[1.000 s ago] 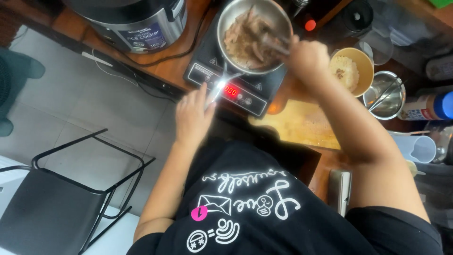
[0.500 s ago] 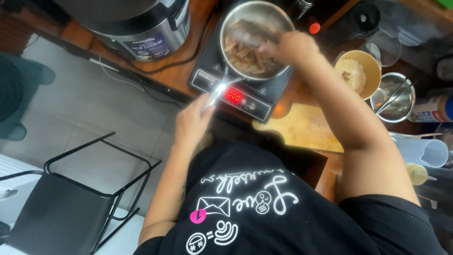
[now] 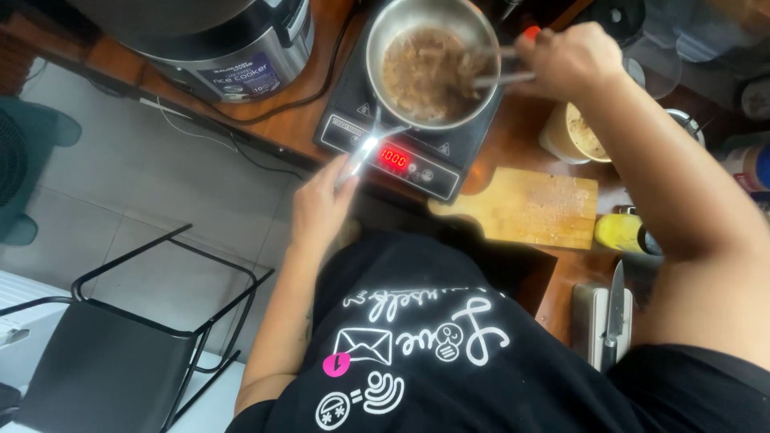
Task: A person is assembling a food bowl by transferring cooked meat from a pan into a bowl and adding other ingredients using tongs and a spoon.
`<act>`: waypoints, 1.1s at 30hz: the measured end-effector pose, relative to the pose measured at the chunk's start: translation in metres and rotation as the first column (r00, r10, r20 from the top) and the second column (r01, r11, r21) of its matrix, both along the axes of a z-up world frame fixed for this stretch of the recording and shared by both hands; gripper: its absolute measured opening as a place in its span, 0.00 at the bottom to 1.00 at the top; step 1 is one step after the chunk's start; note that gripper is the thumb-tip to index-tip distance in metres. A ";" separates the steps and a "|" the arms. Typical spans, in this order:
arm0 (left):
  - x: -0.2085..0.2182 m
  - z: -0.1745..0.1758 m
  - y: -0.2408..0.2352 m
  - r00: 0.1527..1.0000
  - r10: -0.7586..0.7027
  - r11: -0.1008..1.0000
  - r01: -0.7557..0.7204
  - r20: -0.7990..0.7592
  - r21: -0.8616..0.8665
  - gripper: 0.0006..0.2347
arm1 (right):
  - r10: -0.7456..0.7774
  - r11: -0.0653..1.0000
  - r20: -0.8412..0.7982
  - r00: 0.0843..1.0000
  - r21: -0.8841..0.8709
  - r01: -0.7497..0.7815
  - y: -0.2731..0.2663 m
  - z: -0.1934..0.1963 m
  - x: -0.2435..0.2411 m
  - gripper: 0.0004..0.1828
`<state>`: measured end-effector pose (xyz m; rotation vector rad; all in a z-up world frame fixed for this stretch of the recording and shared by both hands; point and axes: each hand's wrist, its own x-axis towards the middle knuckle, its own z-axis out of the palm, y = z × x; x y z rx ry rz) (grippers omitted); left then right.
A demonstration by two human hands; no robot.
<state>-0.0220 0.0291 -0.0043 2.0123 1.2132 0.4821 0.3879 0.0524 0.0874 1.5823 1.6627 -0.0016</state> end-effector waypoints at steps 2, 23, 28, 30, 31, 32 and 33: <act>0.000 0.005 -0.001 1.000 -0.006 1.000 0.006 -0.010 0.000 0.18 | 0.003 0.971 -0.011 1.000 0.239 0.000 0.000 -0.014 0.018 0.42; 0.000 0.000 0.001 1.000 -0.003 1.000 0.003 -0.009 -0.027 0.18 | -0.161 0.986 -0.239 0.958 0.007 0.168 0.010 0.015 -0.057 0.39; 0.000 -0.004 0.001 1.000 0.012 1.000 -0.011 0.017 -0.021 0.18 | 0.141 0.967 0.077 0.987 0.204 -0.154 -0.002 0.007 0.008 0.31; -0.001 -0.007 0.000 1.000 0.005 0.999 -0.005 0.021 0.037 0.18 | 0.226 0.920 0.161 0.961 0.288 -0.265 -0.005 0.022 0.004 0.32; -0.001 -0.003 0.000 1.000 0.003 1.000 -0.003 0.019 0.017 0.18 | 0.178 0.963 0.149 0.973 0.176 -0.204 -0.006 0.038 -0.009 0.32; 0.000 0.001 0.000 1.000 0.001 1.000 -0.001 0.018 -0.003 0.18 | 0.126 0.989 0.144 0.982 0.062 -0.136 -0.007 0.055 -0.022 0.31; 0.000 0.000 0.001 1.000 -0.002 1.000 0.002 0.018 0.000 0.18 | 0.122 0.989 0.144 0.982 0.065 -0.133 -0.005 0.043 -0.014 0.31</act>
